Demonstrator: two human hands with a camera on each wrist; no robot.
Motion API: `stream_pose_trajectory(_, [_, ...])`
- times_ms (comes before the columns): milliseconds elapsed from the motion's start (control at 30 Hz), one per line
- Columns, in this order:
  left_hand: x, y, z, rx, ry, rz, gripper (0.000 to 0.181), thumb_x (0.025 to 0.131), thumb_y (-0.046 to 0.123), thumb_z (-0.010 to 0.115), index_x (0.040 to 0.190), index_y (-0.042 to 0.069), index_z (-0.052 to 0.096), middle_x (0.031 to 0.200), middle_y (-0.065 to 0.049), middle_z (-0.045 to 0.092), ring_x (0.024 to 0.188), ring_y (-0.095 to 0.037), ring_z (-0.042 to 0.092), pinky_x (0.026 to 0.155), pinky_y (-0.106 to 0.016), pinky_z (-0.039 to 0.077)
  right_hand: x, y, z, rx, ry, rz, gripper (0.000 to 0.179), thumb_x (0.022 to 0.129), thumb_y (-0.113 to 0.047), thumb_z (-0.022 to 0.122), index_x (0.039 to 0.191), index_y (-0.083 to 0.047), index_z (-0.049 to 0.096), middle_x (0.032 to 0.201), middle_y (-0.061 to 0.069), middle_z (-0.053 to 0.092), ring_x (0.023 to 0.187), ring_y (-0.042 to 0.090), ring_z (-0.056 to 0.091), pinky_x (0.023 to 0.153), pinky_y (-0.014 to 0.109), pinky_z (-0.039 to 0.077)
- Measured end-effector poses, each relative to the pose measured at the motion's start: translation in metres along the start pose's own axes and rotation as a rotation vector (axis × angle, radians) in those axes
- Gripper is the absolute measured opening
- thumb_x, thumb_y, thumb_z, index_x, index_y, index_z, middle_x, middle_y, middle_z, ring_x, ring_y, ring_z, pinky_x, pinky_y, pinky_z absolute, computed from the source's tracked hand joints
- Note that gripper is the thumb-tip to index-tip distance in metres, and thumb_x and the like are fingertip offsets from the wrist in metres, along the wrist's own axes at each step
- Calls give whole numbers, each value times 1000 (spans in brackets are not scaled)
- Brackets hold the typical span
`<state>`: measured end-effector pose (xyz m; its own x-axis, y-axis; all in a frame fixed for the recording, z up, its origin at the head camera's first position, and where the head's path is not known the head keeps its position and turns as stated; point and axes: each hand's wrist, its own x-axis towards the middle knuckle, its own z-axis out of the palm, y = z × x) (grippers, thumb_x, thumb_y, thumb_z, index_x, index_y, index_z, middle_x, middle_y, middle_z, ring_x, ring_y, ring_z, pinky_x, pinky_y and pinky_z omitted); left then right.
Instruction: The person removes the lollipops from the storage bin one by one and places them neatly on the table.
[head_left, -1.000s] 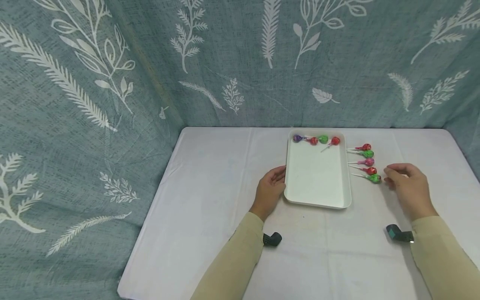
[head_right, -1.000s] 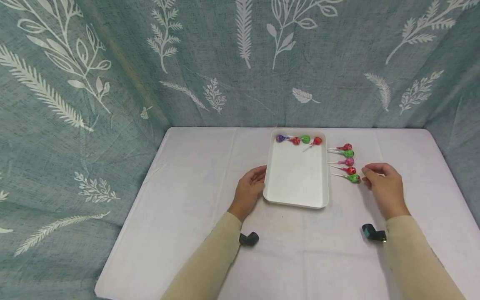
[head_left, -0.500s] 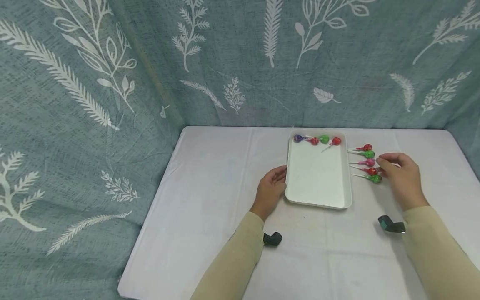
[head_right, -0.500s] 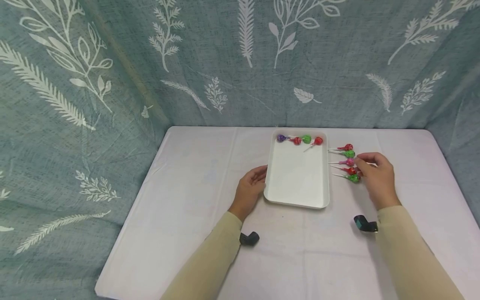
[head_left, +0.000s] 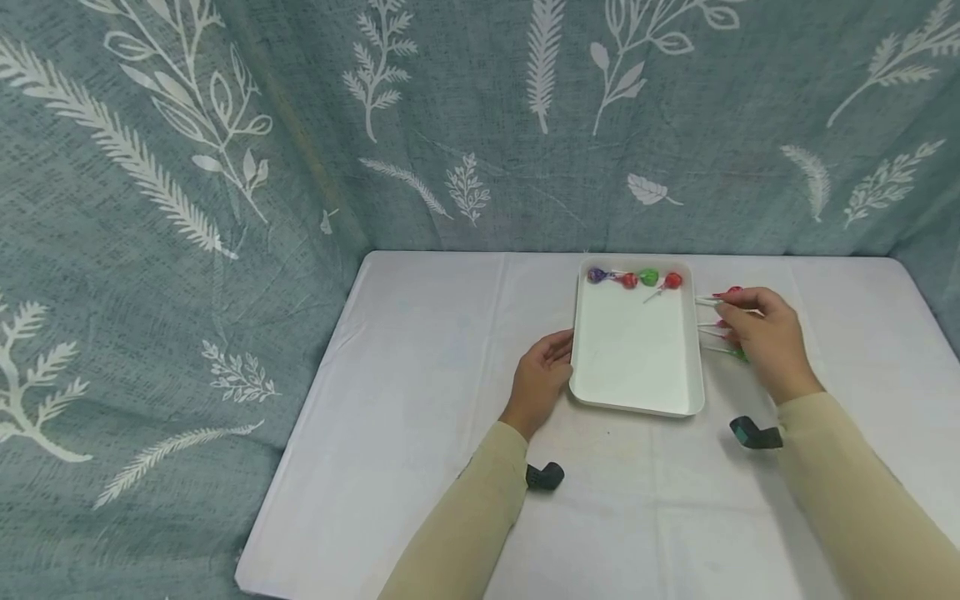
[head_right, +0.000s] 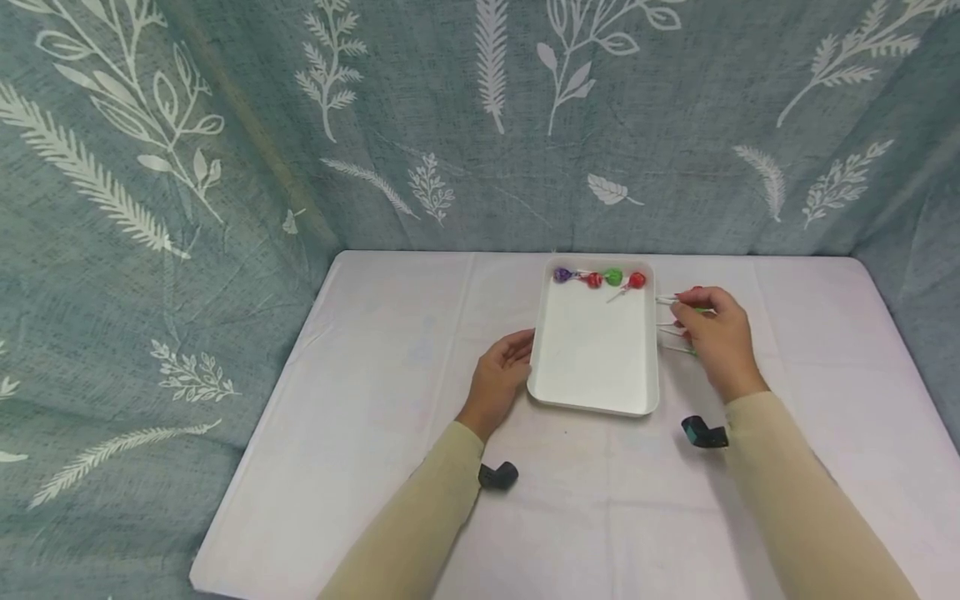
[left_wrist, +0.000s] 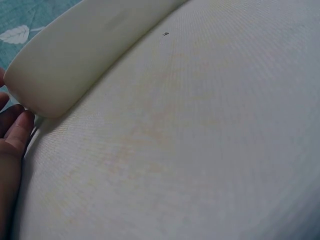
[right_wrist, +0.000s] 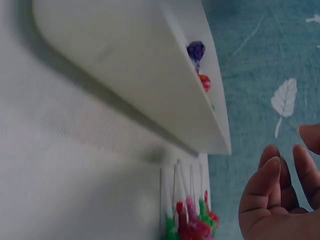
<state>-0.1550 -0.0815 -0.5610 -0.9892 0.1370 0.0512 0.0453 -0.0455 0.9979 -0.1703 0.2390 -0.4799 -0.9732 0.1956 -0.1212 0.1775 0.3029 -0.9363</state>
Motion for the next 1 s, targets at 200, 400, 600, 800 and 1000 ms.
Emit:
stream_pose_trajectory(200, [0, 1, -1, 13, 6, -6, 56, 94, -10, 56, 149, -1, 60, 147, -14, 65, 133, -19, 65, 110, -28, 54, 5, -12, 19, -46, -27, -11, 49, 112, -37, 61, 144, -1, 57, 131, 9, 60, 107, 16, 61, 85, 21, 58])
stream_pose_trajectory(400, [0, 1, -1, 16, 13, -13, 56, 93, -10, 56, 148, 0, 61, 146, -12, 66, 132, -18, 65, 109, -28, 55, 9, -20, 37, -40, -63, -19, 47, 112, -34, 62, 144, 0, 57, 137, 13, 59, 110, 18, 62, 86, 19, 56])
stream_pose_trajectory(600, [0, 1, -1, 9, 13, -15, 57, 93, -9, 56, 148, 1, 61, 146, -12, 65, 133, -19, 65, 109, -28, 54, 14, -26, 50, -17, -81, -51, 42, 110, -30, 66, 139, 0, 61, 138, 13, 61, 109, 18, 64, 84, 21, 58])
stream_pose_trajectory(800, [0, 0, 0, 4, 9, -18, 57, 93, -10, 56, 148, 1, 61, 146, -13, 65, 132, -18, 65, 110, -29, 54, 21, -30, 60, 34, -119, -60, 42, 110, -28, 66, 139, 2, 59, 134, 13, 60, 110, 19, 63, 86, 22, 58])
stream_pose_trajectory(1000, [0, 1, 1, -5, 9, -16, 55, 93, -10, 56, 147, -1, 61, 146, -14, 66, 131, -18, 66, 110, -29, 54, 31, -31, 73, 31, -140, -61, 44, 110, -28, 65, 141, 3, 57, 131, 13, 61, 111, 22, 63, 86, 21, 58])
